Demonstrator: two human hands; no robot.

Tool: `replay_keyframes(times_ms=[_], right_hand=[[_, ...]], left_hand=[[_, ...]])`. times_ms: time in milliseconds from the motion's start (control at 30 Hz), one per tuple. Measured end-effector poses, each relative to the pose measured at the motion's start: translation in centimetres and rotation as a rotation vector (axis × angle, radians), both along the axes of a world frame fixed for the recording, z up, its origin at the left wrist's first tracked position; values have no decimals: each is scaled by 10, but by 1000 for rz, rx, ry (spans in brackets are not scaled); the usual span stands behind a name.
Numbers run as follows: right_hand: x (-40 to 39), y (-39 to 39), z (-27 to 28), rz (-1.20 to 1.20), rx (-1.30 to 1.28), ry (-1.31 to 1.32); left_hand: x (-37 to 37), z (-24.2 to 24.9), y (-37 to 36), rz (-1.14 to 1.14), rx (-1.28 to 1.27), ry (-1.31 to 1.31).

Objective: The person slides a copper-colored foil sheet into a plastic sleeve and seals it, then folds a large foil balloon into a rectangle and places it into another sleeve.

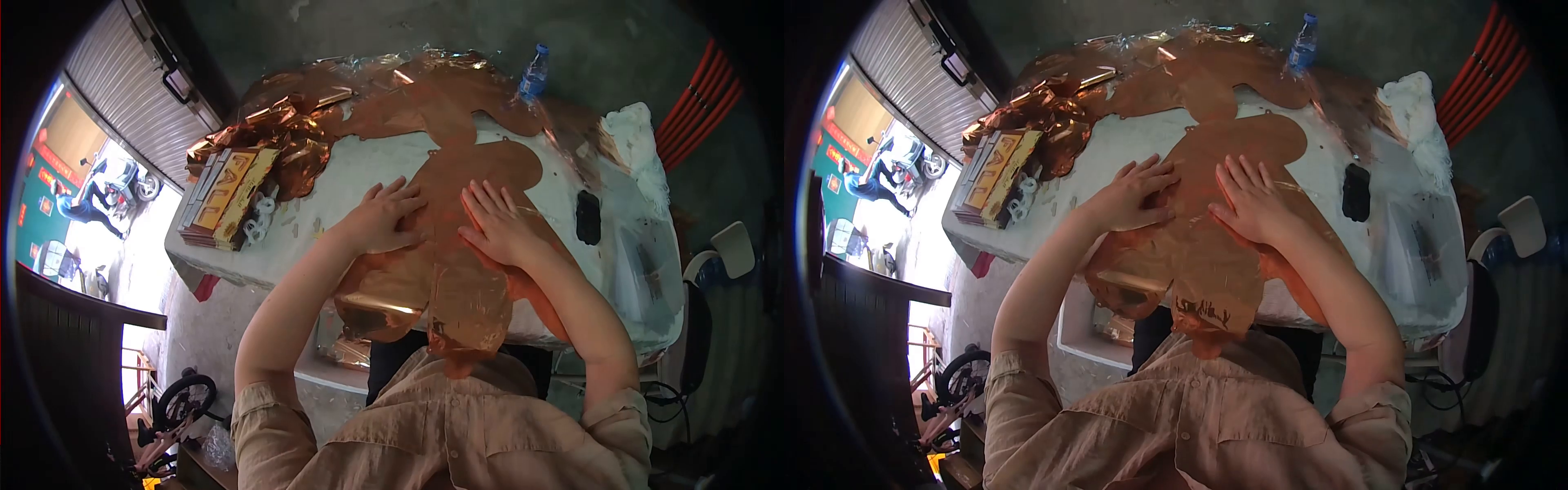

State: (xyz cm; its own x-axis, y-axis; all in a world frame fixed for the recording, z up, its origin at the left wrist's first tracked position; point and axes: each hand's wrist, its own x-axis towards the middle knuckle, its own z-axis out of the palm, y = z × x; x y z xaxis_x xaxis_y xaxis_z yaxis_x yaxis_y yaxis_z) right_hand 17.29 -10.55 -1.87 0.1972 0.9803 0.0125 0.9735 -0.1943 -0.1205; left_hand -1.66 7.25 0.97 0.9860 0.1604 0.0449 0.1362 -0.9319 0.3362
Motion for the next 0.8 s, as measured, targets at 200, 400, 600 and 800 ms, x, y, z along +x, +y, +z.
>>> replay_keyframes(times_ms=[200, 400, 600, 800], right_hand=[[0, -1, 0, 8, 7, 5], [1, -1, -5, 23, 57, 23], [7, -6, -4, -1, 118, 168], [40, -38, 28, -99, 22, 43]], left_hand=[[27, -5, 5, 11, -42, -185], [45, -25, -3, -48, 38, -348], [43, -26, -4, -48, 83, -348], [44, -19, -8, -34, 72, -311]])
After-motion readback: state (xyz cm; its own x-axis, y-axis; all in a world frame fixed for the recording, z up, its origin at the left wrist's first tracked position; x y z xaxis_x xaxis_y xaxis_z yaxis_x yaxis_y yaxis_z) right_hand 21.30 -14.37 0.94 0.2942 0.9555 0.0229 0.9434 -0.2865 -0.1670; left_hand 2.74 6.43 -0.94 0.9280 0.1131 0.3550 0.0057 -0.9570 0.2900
